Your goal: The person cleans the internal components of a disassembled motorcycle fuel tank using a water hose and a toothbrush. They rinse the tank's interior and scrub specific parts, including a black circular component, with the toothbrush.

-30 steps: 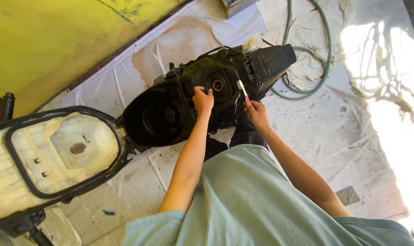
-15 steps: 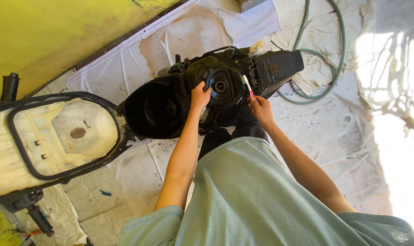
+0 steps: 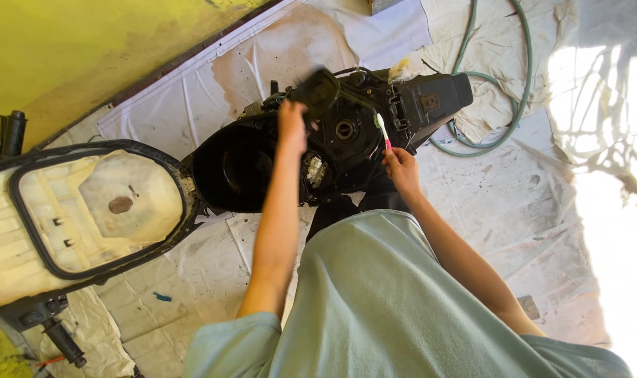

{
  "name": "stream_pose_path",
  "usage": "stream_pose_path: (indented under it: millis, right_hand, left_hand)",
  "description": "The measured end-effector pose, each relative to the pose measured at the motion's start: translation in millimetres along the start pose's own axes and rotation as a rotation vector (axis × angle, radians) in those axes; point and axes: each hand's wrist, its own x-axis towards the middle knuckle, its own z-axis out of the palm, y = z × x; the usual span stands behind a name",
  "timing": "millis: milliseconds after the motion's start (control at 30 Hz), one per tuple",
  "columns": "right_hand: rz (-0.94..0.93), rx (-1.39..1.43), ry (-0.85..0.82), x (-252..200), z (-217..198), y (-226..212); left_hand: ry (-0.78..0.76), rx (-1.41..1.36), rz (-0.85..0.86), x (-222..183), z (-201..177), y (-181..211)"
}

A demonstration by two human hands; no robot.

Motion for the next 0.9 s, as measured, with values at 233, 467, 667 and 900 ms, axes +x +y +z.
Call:
stream_pose_path:
  millis: [233, 467, 667, 900]
  right_hand:
    - [0.074, 0.124, -0.164, 7.2, 47.9, -38.8]
    - [-0.47, -0.281, -0.08, -12.2, 65.2, -78.8]
    - [-0.707, -0.564, -0.033, -36.8, 64.9, -75.1]
    - [-0.854, -0.662, -0.113, -51.0, 63.6, -59.0]
  left_hand:
    - [-0.043, 0.412, 0.636, 1.2, -67.1, 99.5]
    - [-0.181, 0.167, 0.327, -47.1, -59.9, 18.6]
    - [-0.261, -0.121, 0.169, -62.0, -57.8, -43.1]
    - [-0.213, -0.202, 0.268, -64.7, -57.3, -75.4]
